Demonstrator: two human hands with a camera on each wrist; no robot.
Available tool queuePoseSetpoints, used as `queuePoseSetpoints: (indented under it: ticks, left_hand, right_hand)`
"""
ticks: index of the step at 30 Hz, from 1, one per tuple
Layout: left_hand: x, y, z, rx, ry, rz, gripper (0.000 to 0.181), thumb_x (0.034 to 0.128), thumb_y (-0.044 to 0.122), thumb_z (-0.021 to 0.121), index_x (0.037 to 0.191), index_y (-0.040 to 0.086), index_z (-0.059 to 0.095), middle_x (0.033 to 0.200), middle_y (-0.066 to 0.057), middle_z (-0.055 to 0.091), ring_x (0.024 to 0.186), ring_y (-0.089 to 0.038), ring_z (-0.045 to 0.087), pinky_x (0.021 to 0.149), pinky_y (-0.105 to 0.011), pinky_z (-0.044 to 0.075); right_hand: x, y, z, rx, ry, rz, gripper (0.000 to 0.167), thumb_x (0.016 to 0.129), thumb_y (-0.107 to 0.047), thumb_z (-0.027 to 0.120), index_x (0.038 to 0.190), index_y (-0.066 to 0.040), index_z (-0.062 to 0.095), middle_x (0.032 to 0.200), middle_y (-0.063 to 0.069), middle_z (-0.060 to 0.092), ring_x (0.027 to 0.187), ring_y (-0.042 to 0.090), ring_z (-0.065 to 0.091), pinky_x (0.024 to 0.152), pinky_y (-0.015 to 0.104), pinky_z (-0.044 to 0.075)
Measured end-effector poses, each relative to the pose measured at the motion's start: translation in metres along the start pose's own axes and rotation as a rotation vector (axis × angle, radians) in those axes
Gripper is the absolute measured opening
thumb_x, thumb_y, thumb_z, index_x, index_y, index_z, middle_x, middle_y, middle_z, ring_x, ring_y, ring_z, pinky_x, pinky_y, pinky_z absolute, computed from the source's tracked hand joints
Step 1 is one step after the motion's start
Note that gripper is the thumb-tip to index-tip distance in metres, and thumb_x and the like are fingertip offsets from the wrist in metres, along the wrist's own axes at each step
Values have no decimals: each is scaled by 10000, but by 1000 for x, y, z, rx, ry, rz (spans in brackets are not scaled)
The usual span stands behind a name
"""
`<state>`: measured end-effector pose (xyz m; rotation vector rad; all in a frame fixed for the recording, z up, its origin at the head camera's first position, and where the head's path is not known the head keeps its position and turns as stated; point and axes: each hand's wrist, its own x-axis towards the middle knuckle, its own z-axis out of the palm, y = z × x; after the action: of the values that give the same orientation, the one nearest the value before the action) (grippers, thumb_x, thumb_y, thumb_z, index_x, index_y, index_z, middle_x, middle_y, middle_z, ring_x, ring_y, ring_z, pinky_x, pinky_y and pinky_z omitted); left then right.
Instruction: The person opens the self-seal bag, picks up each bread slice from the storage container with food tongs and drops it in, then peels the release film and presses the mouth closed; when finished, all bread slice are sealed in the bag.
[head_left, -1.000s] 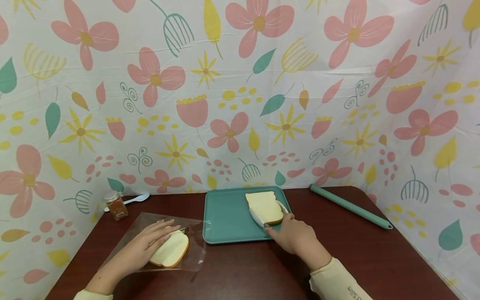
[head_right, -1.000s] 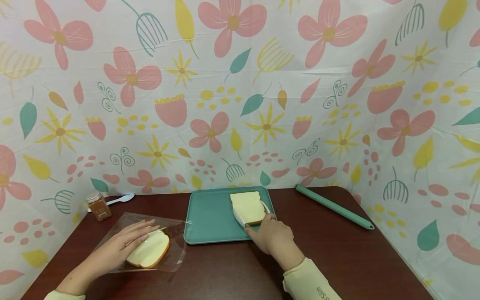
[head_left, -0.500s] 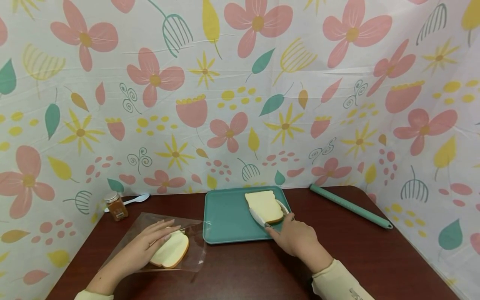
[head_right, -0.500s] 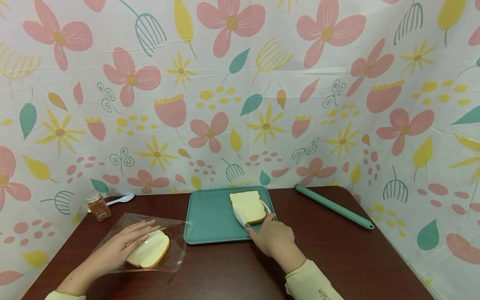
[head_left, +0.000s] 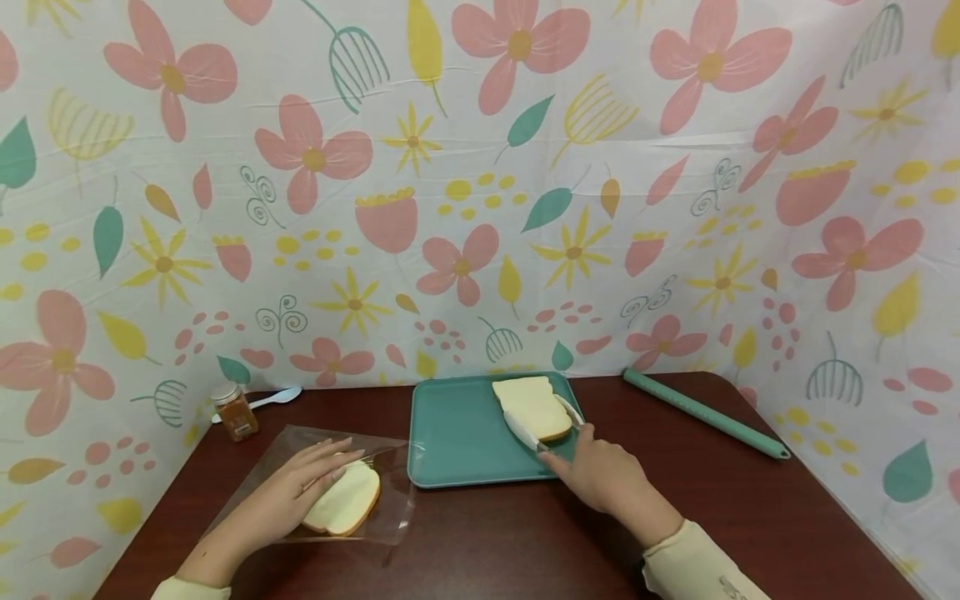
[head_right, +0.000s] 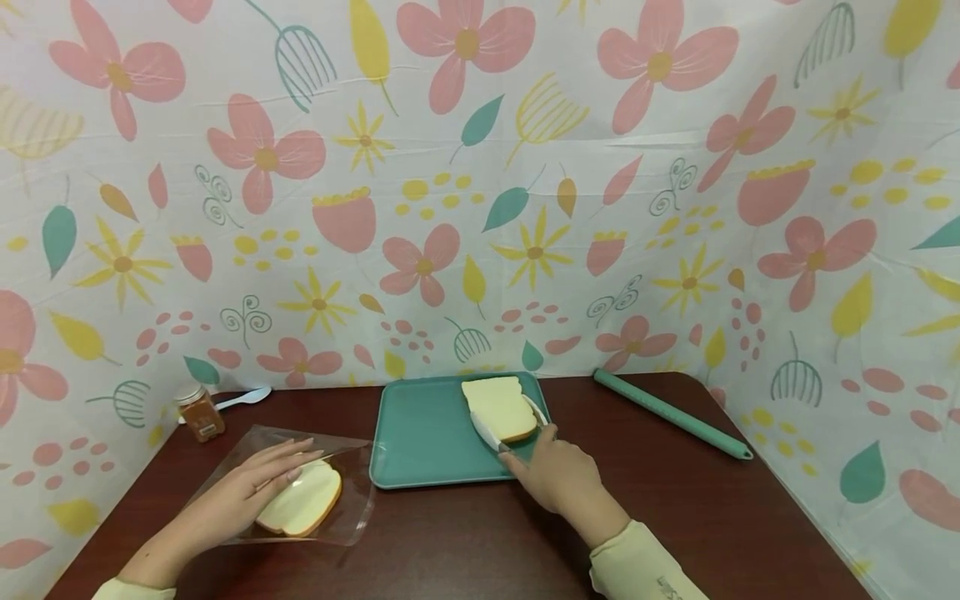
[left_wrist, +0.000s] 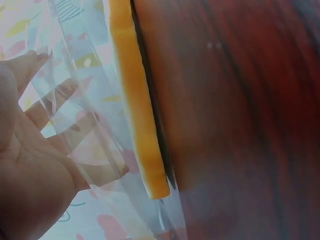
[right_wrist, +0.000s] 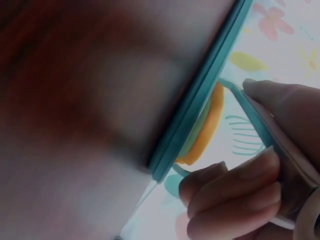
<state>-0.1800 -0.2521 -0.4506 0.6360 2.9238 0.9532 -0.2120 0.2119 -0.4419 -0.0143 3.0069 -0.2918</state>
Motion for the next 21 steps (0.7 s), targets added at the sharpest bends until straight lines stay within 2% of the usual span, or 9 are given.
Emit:
queuePoseSetpoints:
  ticks: [7,21]
  left_hand:
    - [1,-1,2,-17,0,-6,397,1148,439,472,1519,383,601,1676,-58,490,1598,-495,335,1196,-773,349]
    - [0,1,0,5,5,37,401,1150,379,492,1532,328,602,1665,-90,501,1575,-525,356,1166,-796,358]
  right_hand:
    - [-1,4,-3,19,14,-19,1181,979,-824,485,1561,191,321,1149,327,730,925,389,747,749,539,624]
    - [-17,0,-19,82,32,-61,1175,949,-848,513,1560,138,326,1087,240,739,838,316,726,683,496,601]
